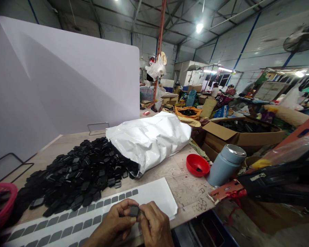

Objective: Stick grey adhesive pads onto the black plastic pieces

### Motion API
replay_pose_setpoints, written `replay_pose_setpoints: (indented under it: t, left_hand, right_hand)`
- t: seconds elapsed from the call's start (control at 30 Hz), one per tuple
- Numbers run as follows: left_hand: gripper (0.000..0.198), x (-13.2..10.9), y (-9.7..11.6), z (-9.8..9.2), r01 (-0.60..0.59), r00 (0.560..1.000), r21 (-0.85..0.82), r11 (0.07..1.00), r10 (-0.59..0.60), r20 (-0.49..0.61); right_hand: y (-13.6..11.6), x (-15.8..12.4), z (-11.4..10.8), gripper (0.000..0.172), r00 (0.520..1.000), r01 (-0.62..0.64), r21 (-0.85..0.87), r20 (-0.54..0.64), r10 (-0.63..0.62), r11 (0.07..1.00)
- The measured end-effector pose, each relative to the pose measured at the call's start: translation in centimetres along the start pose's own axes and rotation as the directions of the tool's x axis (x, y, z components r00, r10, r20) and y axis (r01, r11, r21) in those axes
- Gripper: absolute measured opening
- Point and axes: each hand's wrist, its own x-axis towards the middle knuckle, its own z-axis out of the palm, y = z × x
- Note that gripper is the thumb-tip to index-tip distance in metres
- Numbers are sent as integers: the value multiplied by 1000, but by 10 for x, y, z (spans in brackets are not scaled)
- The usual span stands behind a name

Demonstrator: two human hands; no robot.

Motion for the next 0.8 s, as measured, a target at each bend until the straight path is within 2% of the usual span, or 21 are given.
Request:
replay_pose_setpoints:
  t: [0.17, 0.47, 0.6, 0.8]
  left_hand:
    - [42, -5, 4, 6, 21, 1000, -42, 999, -21, -9]
    - [40, -4, 4, 1, 43, 999, -58, 997, -44, -13]
    - [41, -6, 5, 1, 36, 999, -84, 996, -38, -18]
    - [40, -9, 6, 2, 3, 1000, -113, 994, -5, -17]
  right_hand:
    - [-1, 1, -4, 21, 998, -17, -29, 61, 19, 999]
    - [-1, 2, -1, 22, 996, -31, -31, 86, 33, 999]
    - [-1, 1, 3, 21, 999, -19, -13, 36, 19, 1000]
    - [-4, -1, 13, 20, 986, -50, 140, -148, 71, 989]
